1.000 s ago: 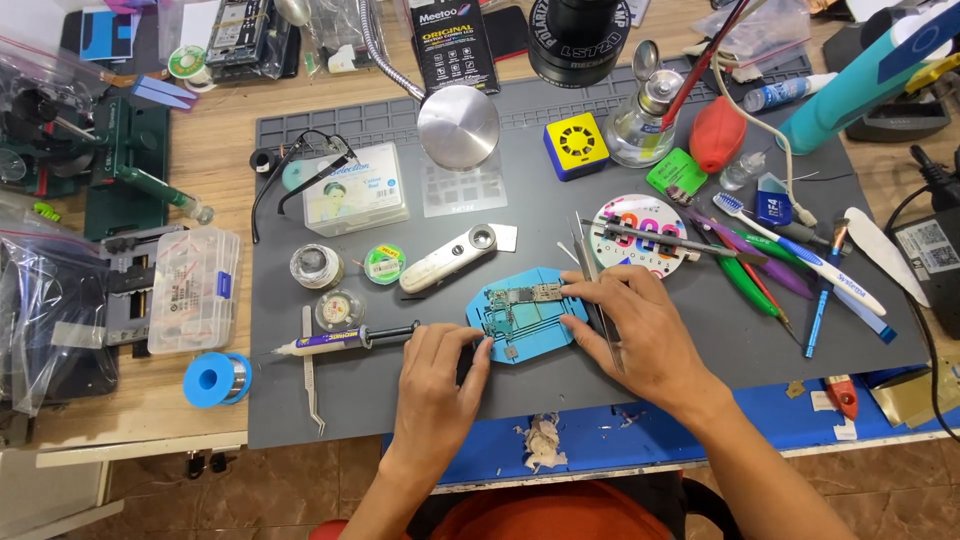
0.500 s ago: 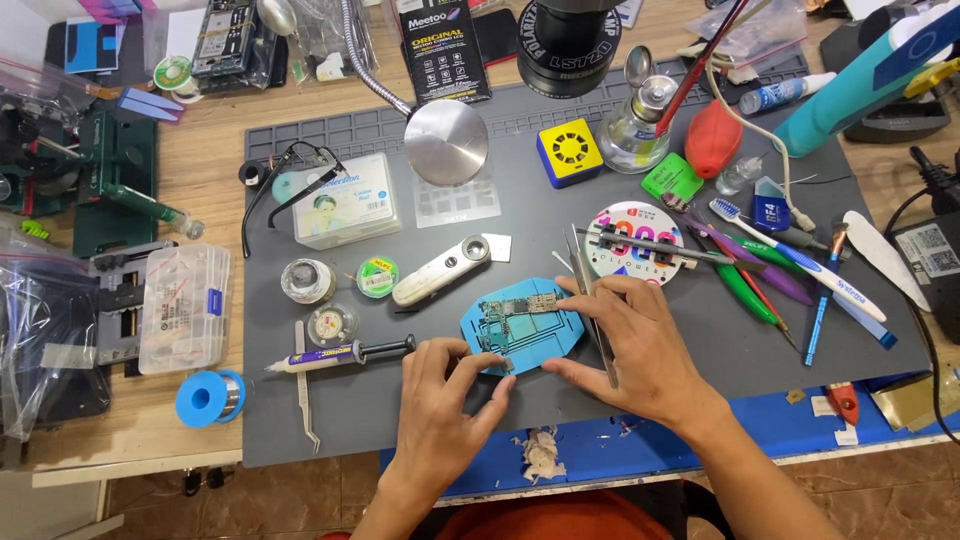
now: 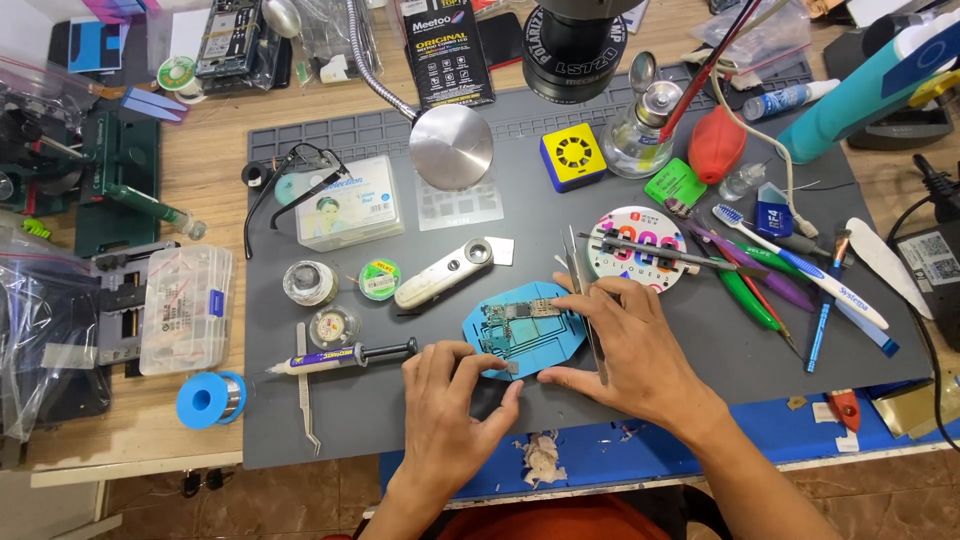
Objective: Desoldering and manipulating small electronic components on a circuit board using tweezers, a probe, and a hot air tool.
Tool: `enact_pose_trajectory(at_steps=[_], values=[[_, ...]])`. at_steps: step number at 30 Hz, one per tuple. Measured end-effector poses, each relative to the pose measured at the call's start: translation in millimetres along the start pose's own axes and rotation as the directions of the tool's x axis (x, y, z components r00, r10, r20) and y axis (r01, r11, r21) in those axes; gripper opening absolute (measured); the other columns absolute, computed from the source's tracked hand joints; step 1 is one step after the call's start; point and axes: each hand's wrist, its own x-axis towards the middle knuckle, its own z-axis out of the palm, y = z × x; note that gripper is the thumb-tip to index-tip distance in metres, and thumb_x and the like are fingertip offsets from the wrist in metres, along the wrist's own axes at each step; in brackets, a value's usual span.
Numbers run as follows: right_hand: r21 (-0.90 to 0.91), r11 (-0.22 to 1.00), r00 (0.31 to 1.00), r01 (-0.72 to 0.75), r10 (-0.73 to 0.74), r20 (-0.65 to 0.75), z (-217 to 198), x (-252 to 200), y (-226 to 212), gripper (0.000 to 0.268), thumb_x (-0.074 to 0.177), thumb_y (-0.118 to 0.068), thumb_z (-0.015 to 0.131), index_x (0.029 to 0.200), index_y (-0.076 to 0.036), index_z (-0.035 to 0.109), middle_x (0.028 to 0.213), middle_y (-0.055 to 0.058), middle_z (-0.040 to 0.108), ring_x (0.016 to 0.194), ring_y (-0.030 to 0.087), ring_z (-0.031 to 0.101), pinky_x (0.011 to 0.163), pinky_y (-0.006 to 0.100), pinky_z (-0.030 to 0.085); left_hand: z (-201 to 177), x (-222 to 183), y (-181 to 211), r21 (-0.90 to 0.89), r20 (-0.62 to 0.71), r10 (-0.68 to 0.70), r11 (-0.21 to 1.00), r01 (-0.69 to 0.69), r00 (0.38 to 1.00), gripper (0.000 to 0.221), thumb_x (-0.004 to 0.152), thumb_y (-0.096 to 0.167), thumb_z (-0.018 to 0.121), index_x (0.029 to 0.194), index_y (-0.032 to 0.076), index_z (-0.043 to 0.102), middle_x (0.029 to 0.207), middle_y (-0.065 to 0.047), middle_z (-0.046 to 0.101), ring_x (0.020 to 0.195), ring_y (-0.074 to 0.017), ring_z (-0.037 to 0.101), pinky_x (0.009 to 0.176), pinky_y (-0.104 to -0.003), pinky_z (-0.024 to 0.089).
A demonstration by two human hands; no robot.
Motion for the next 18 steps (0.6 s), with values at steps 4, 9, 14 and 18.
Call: enact_pose_trajectory(at_steps=[4,9,14,18], values=[[0.024,1.0,1.0,0.001,-0.001,-0.005,0,1,0,0.083,0.076,-0.065,0.083,0.14,-0.02,0.055,0.151,-0.004,0.061,0.121,0.027,0.05,0.104,0.047,0.042,-2,1,2,-0.018,0.019,0.007,1.0,-0.007,1.0,0.029,0.09,0.028,0.08,0.114,0.017,0.068,0.104,-0.003,0.053,0.097,-0.0225,0.055,0.089,-0.044,0.04],[0.045,0.999,0.999,0.027,-0.026,-0.029,2,0,2,0.083,0.074,-0.065,0.085,0.138,-0.019,0.057,0.146,-0.003,0.065,0.115,0.025,0.05,0.102,0.045,0.042,-7,3,-2,-0.04,0.053,0.044,0.998,-0.042,0.998,0.029,0.093,0.026,0.075,0.12,0.017,0.068,0.108,-0.005,0.054,0.099,-0.0245,0.055,0.086,-0.043,0.042],[0.059,0.997,0.999,0.043,-0.042,-0.022,4,-3,6,0.083,0.073,-0.065,0.086,0.137,-0.021,0.056,0.131,-0.002,0.069,0.117,0.028,0.051,0.101,0.049,0.044,-13,4,-6,-0.137,0.03,0.013,0.991,-0.008,0.999,0.029,0.091,0.017,0.074,0.118,0.013,0.064,0.113,-0.006,0.06,0.1,-0.0232,0.058,0.086,-0.04,0.044],[0.08,0.996,0.999,0.046,-0.046,0.003,1,-2,4,0.088,0.073,-0.064,0.087,0.142,-0.021,0.053,0.139,-0.002,0.065,0.12,0.028,0.051,0.103,0.048,0.043,-23,4,-14,-0.169,-0.112,0.066,0.982,-0.085,0.991,0.03,0.09,0.003,0.07,0.118,0.009,0.061,0.112,-0.009,0.062,0.103,-0.0265,0.06,0.093,-0.04,0.047]])
